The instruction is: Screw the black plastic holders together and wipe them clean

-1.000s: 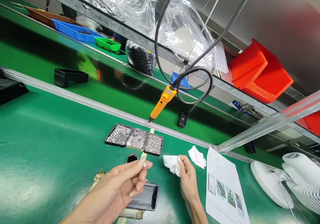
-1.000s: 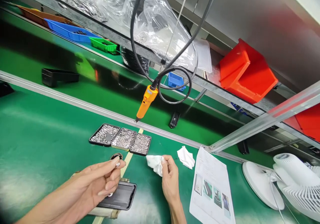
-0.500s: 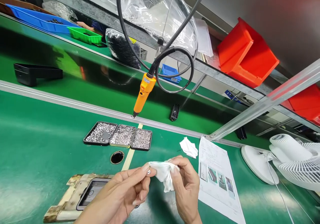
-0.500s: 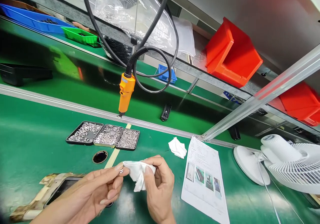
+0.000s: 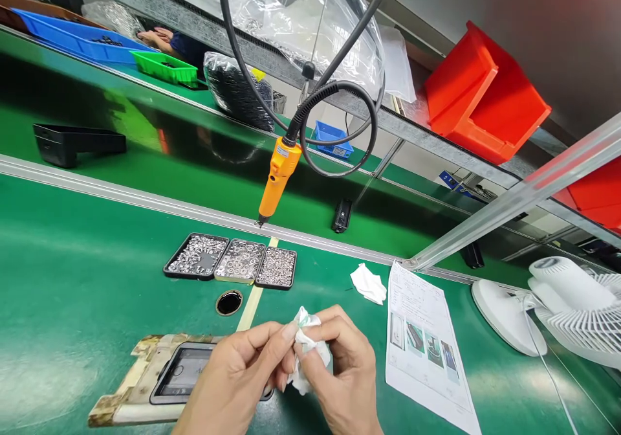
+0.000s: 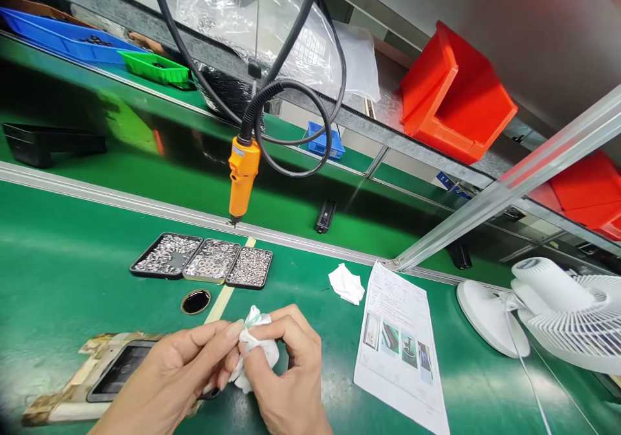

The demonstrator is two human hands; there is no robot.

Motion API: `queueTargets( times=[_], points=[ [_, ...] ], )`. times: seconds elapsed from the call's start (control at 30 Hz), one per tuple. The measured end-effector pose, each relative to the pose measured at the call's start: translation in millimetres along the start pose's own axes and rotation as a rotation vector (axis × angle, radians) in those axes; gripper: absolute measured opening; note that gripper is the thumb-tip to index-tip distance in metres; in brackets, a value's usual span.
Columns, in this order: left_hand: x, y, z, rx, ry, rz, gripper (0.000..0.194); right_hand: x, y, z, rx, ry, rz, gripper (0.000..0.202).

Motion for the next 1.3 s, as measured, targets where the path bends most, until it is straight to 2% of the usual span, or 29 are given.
queueTargets(
  times=[0.13, 0.3, 0.43, 0.53, 0.6, 0.73, 0.87, 1.1, 1.3],
  points=[
    [2.1, 1.1, -2.6, 0.015, 0.010, -0.016, 0.056, -1.1, 4.0, -1.8, -0.087, 0.014, -0.069, 0.008],
    [2.5, 0.8, -1.8, -0.034, 0.046, -0.047, 0.055, 1.3, 7.4, -3.4, -0.117, 0.072, -0.072, 0.016],
    [3.3, 1.8, -1.4, 0.068, 0.044, 0.014, 0.056, -0.5, 18.1, 0.8, -0.217, 0.066, -0.214, 0.002],
    [4.6, 5.6, -1.9, 0.123, -0.007, 0.032, 0.058, -4.5, 29.9, 9.7, -0.347, 0.095, -0.357, 0.021],
    [4.4, 6.5, -1.8, 0.155, -0.049, 0.049, 0.059, -7.0, 34.6, 15.3, -0.395, 0.125, -0.392, 0.028],
    [1.7, 3.0, 0.4, 0.188, -0.083, 0.109, 0.058, -8.1, 36.8, 14.7, -0.436, 0.092, -0.424, 0.029],
    [0.5, 5.1, 0.4, 0.193, -0.097, 0.084, 0.049, -6.1, 34.8, 10.0, -0.447, 0.058, -0.469, 0.031],
    [0.8, 9.6, 2.6, 0.040, -0.005, 0.065, 0.053, -5.0, 28.7, 12.2, -0.290, 0.027, -0.464, 0.034],
    [-2.5, -2.7, 5.3, -0.160, 0.033, 0.016, 0.058, -3.8, 31.0, 12.4, -0.262, -0.001, -0.505, 0.032]
  ],
)
Point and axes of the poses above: each hand's wrist, its own x-axis away from the middle knuckle, its own z-axis out of the back of the hand, y = z × x, the point moved 5 cm from there along -x, towards the middle knuckle, and after that the axes turned 15 degrees about -x, right-handed, at the moved point
